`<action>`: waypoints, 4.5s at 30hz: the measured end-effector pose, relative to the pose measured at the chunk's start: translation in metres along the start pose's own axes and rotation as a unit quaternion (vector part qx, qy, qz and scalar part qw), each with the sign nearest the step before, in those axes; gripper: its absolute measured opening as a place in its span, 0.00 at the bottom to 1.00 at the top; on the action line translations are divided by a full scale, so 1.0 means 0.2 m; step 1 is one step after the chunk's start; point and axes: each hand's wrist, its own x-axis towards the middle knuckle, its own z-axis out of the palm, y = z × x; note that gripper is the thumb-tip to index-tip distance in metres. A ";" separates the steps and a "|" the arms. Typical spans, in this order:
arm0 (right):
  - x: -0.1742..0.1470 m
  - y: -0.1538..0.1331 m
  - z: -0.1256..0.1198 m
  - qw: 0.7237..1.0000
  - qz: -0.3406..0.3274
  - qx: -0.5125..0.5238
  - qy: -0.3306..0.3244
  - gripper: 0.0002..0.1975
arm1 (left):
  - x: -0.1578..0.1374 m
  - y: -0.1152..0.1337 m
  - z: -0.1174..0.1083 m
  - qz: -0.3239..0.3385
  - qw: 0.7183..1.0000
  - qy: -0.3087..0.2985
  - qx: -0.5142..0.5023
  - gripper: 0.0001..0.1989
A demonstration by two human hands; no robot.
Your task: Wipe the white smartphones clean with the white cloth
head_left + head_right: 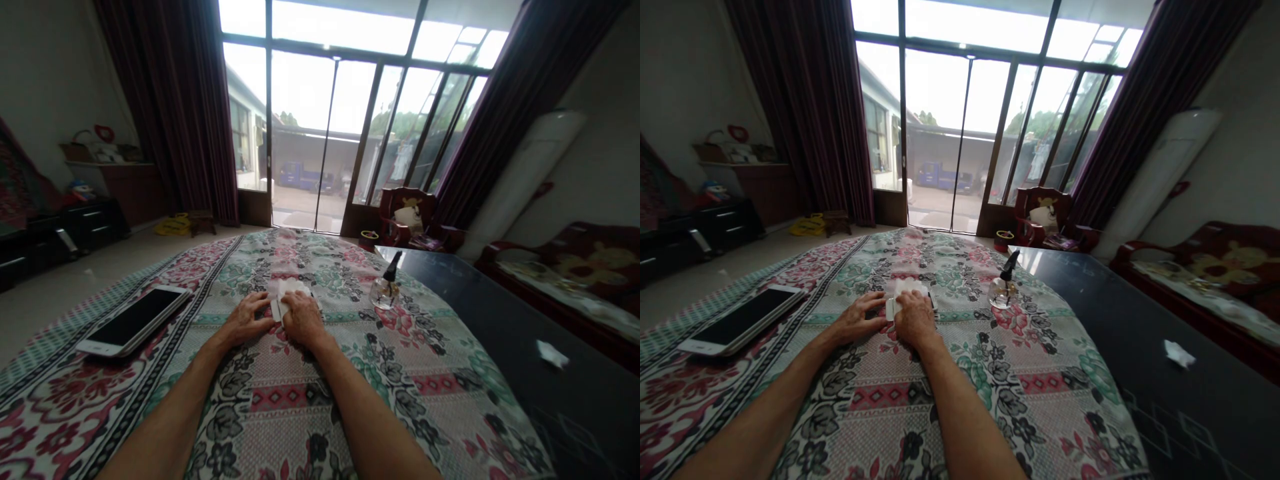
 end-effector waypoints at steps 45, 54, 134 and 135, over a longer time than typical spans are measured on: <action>0.01 0.10 -0.04 0.985 0.135 -0.099 0.036 0.17 | -0.01 0.02 0.01 -0.011 1.000 0.020 0.006 0.26; 0.00 0.05 -0.01 0.994 0.070 -0.078 0.015 0.18 | -0.01 0.00 0.03 -0.040 0.999 0.008 0.019 0.27; -0.04 0.10 -0.04 0.996 0.060 -0.046 0.045 0.19 | 0.00 0.02 0.05 -0.051 0.997 0.017 0.051 0.28; -0.03 0.10 -0.04 0.996 0.060 -0.048 0.041 0.18 | 0.00 0.02 0.05 -0.049 0.997 0.016 0.053 0.28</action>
